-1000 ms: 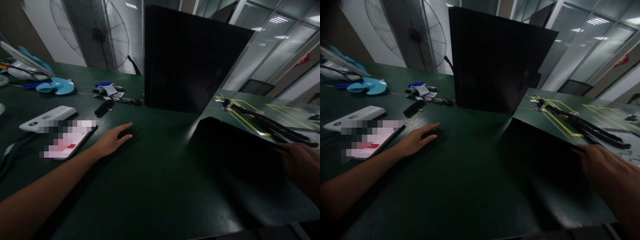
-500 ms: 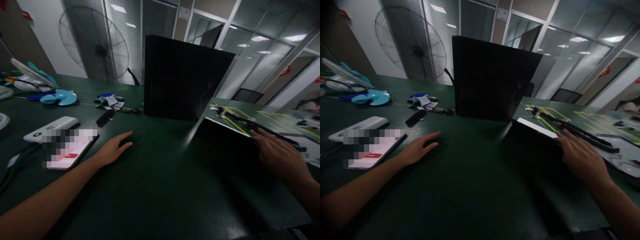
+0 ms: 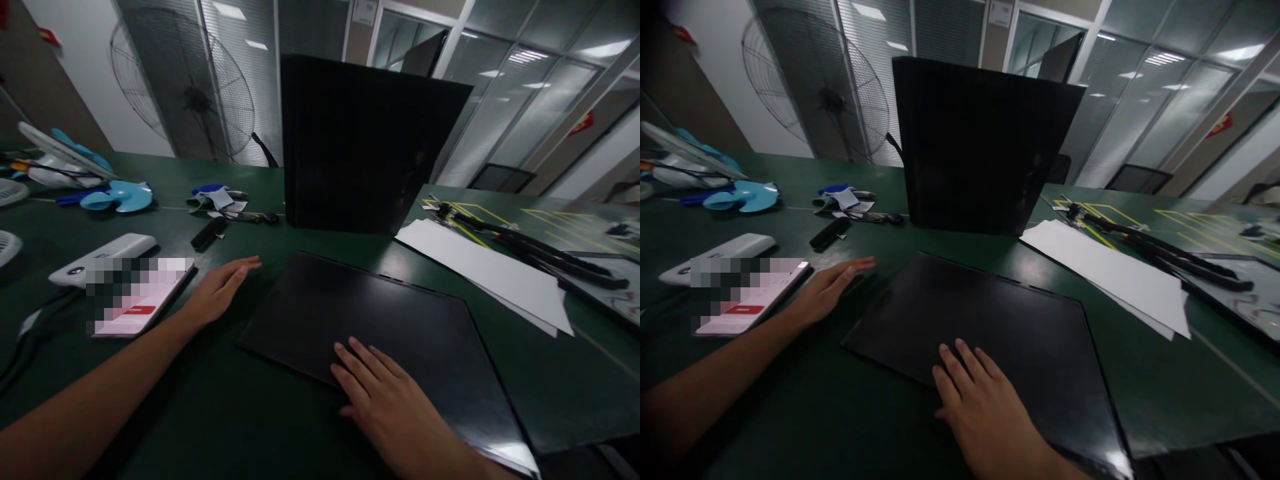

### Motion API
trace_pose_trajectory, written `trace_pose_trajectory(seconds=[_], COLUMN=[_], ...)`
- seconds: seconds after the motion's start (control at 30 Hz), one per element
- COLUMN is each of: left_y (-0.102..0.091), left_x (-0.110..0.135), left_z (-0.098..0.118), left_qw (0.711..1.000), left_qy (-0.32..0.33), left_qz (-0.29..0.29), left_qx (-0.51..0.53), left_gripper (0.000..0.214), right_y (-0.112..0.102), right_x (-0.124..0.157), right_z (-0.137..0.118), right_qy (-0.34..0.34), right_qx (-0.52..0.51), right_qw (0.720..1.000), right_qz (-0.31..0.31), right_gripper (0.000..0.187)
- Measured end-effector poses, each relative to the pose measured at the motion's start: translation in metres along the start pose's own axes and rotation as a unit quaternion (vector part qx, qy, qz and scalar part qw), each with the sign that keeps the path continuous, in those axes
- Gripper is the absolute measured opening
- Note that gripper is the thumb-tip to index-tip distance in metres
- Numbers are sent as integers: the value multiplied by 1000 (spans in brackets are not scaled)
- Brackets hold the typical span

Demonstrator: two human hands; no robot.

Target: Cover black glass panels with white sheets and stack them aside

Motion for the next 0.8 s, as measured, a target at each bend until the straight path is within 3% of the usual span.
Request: trace_pose_trajectory(seconds=[0.07,0.1,0.17,0.2,0.27,0.37,0.47,0.6,0.7,0.8], left_y=[7,14,28,34,39,36,35,34,31,29], left_x=[2,3,8,11,15,17,21,21,19,18], left_z=[9,14,23,27,31,33,31,31,30,29], left_qw=[998,995,980,970,955,948,941,929,914,903], left_qy=[29,46,76,84,83,58,26,-1,-41,-73], left_qz=[-41,-74,-148,-178,-208,-201,-191,-170,-167,-177], left_qx=[-25,-49,-110,-142,-192,-242,-280,-328,-369,-384], left_gripper=[61,60,60,62,65,68,69,69,63,57], right_y=[20,28,32,30,33,54,85,107,102,82], right_x=[-19,-27,-39,-37,-23,22,73,109,118,121], right_z=[26,54,143,196,283,370,409,429,433,427], right_qy=[-12,8,121,202,296,406,483,525,556,589], right_qx=[-87,-120,-107,-63,-12,31,38,59,96,135], right_qw=[994,988,983,976,955,913,870,835,808,782], right_qz=[-71,-99,-84,-55,-21,-32,-91,-153,-168,-155], right_gripper=[50,51,42,39,46,64,59,47,44,43])
Point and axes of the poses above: each hand's wrist, its own x-axis away from the middle knuckle, its own y-axis out of the palm, z = x × y, the point moved 10 cm from there along -x, towards the middle knuckle, and after that the axes turned 6 degrees about x, right-handed, at the moved point
